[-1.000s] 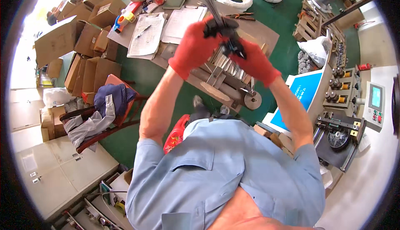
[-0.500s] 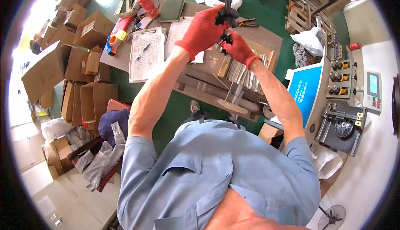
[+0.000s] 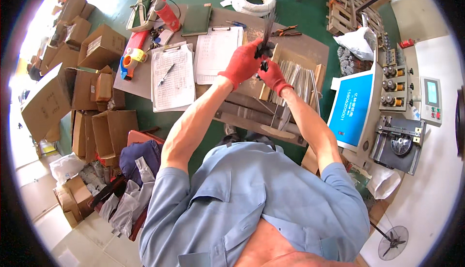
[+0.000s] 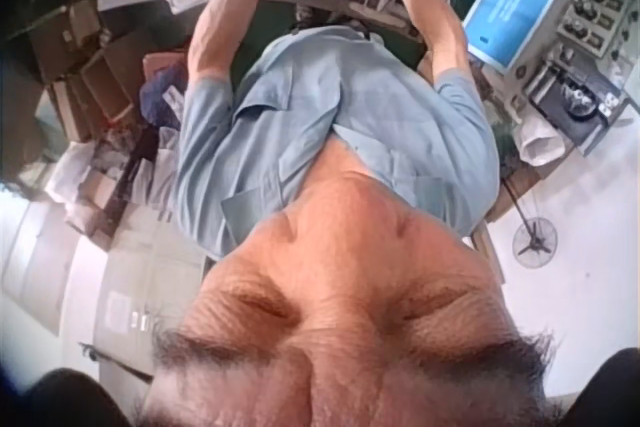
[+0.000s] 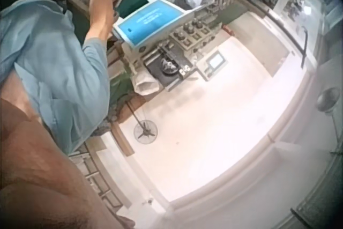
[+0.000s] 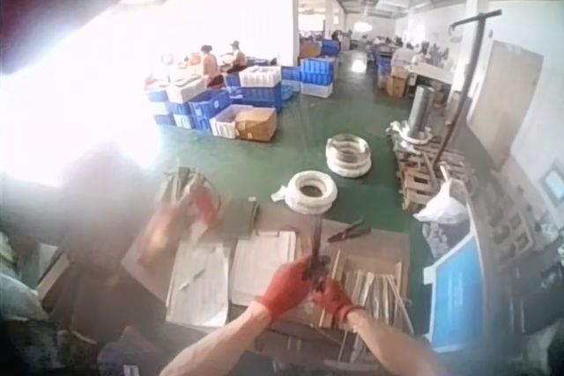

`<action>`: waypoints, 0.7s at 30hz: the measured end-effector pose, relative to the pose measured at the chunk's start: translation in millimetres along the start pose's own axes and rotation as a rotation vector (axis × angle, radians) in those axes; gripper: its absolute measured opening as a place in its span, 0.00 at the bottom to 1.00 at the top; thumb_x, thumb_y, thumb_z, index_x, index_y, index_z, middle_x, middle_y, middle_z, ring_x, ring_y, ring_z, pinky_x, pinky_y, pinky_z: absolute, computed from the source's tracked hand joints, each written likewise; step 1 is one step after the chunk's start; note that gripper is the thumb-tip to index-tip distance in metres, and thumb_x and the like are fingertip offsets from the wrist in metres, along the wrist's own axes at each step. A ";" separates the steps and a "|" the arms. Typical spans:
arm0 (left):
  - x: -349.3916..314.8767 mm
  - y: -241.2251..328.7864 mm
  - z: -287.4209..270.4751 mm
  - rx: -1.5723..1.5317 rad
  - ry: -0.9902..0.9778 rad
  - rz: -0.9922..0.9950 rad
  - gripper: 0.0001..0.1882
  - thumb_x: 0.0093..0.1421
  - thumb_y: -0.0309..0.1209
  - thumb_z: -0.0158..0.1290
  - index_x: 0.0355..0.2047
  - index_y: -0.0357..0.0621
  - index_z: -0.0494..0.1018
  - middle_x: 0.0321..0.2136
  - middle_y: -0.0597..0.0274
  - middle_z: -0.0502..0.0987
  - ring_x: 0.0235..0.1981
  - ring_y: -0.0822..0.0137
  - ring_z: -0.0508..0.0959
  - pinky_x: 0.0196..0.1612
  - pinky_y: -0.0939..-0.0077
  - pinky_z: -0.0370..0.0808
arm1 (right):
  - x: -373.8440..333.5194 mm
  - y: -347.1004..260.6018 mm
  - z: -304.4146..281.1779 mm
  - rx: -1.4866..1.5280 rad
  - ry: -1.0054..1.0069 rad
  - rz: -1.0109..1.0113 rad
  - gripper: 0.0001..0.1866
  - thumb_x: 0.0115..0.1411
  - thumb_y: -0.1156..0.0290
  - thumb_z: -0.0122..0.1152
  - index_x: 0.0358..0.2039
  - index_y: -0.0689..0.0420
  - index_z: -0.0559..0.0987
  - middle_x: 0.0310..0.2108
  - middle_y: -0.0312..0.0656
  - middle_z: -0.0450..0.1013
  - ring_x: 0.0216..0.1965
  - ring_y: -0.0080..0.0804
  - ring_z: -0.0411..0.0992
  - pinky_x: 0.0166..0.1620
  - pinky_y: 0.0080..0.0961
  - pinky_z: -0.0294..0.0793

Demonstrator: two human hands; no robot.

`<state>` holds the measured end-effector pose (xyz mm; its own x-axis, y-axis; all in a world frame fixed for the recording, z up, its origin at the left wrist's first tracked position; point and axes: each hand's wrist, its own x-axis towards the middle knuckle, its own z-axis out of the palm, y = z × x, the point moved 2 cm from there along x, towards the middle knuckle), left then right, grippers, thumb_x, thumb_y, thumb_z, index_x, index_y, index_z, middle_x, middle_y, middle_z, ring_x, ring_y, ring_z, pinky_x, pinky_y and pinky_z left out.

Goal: The person operates a wire cutting machine in a workshop. They load a metal wire into the machine, adjust the cutting mechanism, and press buttons on the control panel to start the process. After the machine cuts the wire, the person collects the resulting metal pieces and places them into a cardboard box.

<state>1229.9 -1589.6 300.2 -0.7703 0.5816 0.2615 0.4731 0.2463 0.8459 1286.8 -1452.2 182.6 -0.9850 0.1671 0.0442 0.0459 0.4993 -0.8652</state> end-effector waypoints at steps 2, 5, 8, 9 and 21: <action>-9.6 -8.5 4.4 0.042 0.004 -0.074 0.21 0.51 0.29 0.55 0.47 0.43 0.70 0.33 0.45 0.77 0.36 0.46 0.76 0.39 0.61 0.73 | 0.4 2.4 5.1 -0.048 0.035 0.030 0.19 0.47 0.61 0.66 0.38 0.56 0.76 0.29 0.48 0.76 0.34 0.42 0.76 0.37 0.35 0.73; -18.6 -36.1 16.5 0.001 0.011 -0.133 0.23 0.52 0.29 0.56 0.50 0.44 0.68 0.35 0.46 0.77 0.39 0.47 0.76 0.40 0.62 0.73 | -1.5 5.0 15.0 -0.139 0.035 0.046 0.18 0.47 0.61 0.67 0.36 0.56 0.76 0.29 0.49 0.76 0.32 0.44 0.76 0.36 0.35 0.73; -21.9 -36.2 23.6 -0.099 0.010 -0.128 0.24 0.53 0.27 0.55 0.51 0.46 0.67 0.36 0.50 0.78 0.40 0.50 0.77 0.41 0.65 0.73 | -3.3 10.3 14.8 -0.048 0.086 -0.010 0.15 0.48 0.65 0.64 0.35 0.57 0.75 0.27 0.48 0.76 0.30 0.44 0.75 0.34 0.35 0.72; -21.7 -30.2 22.5 -0.127 0.001 -0.128 0.25 0.53 0.27 0.56 0.52 0.46 0.66 0.37 0.51 0.78 0.39 0.51 0.77 0.41 0.65 0.74 | -5.5 4.9 15.7 -0.043 0.121 -0.045 0.14 0.48 0.66 0.63 0.34 0.58 0.75 0.27 0.48 0.76 0.29 0.43 0.75 0.34 0.35 0.72; -13.5 1.0 51.6 -0.079 0.079 -0.133 0.29 0.52 0.26 0.57 0.54 0.42 0.61 0.39 0.56 0.77 0.38 0.56 0.78 0.41 0.67 0.74 | 9.5 75.2 50.9 0.951 0.006 0.144 0.15 0.60 0.66 0.50 0.48 0.53 0.73 0.43 0.50 0.73 0.44 0.46 0.72 0.46 0.32 0.71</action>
<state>1262.8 -1557.1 273.5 -0.8563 0.4847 0.1782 0.3324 0.2533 0.9085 1272.4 -1456.4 92.4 -0.9795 0.1782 -0.0938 0.0094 -0.4247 -0.9053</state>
